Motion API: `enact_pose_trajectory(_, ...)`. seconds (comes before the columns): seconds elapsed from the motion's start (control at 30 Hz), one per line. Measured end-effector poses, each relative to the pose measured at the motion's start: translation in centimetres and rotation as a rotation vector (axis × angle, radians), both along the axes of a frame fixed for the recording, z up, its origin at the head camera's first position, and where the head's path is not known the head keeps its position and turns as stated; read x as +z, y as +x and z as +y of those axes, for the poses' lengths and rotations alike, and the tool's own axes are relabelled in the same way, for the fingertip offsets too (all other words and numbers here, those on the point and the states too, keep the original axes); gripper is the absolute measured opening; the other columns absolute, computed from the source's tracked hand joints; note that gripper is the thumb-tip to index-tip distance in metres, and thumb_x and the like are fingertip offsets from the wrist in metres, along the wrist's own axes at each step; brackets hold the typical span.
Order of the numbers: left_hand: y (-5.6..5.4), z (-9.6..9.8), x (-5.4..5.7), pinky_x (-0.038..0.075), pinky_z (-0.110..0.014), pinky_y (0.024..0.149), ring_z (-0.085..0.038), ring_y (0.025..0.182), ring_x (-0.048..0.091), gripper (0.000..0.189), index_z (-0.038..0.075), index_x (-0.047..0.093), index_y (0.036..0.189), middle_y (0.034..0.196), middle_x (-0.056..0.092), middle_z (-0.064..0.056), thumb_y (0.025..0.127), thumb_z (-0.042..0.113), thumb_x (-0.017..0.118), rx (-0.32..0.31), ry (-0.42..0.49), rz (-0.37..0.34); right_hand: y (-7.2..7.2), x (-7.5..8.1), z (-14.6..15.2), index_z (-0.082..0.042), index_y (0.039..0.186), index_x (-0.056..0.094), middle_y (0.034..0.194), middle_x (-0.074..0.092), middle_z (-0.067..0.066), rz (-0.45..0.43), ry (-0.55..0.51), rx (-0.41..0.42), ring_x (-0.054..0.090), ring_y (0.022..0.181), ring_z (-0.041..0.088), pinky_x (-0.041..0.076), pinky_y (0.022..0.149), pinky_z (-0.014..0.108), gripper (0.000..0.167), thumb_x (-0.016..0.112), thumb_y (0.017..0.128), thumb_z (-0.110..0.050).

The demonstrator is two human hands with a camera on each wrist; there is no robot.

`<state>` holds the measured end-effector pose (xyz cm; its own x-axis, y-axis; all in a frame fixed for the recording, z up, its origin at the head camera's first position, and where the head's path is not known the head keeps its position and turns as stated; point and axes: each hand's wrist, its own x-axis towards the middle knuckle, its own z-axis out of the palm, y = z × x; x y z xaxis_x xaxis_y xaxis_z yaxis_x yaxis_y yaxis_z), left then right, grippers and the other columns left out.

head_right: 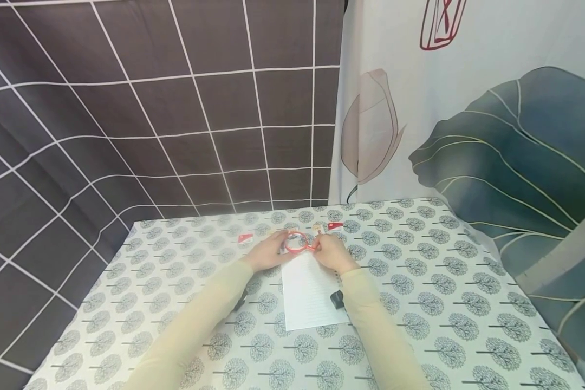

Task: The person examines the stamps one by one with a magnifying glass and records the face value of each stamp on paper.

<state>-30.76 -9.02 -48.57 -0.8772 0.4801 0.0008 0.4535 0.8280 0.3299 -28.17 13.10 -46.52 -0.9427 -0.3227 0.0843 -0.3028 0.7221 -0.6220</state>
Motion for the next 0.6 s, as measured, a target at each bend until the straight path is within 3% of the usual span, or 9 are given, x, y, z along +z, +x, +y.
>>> enact_pose_trajectory(0.33,0.0,0.1,0.2,0.038,-0.046,0.115,-0.030,0.144,0.038,0.076,0.003,0.040,0.152,0.159,0.038,-0.014,0.097,0.051,0.060,-0.001,0.005,-0.012,0.1,0.3,0.8,0.003,0.099,0.069,0.086,0.064,0.007,-0.003,-0.032,-0.012,0.059,0.080,0.021,0.056,0.079,0.038,0.012,0.069,0.088,0.000)
enact_pose_trajectory(0.6,0.0,0.0,0.1,0.037,-0.046,0.116,-0.030,0.145,0.037,0.077,0.003,0.041,0.152,0.160,0.036,-0.014,0.098,0.056,0.056,0.003,-0.012,-0.015,0.1,1.0,1.8,0.006,0.102,0.067,0.089,0.066,0.011,0.066,-0.040,-0.005,0.061,0.081,0.023,0.056,0.080,0.043,0.015,0.066,0.088,0.001)
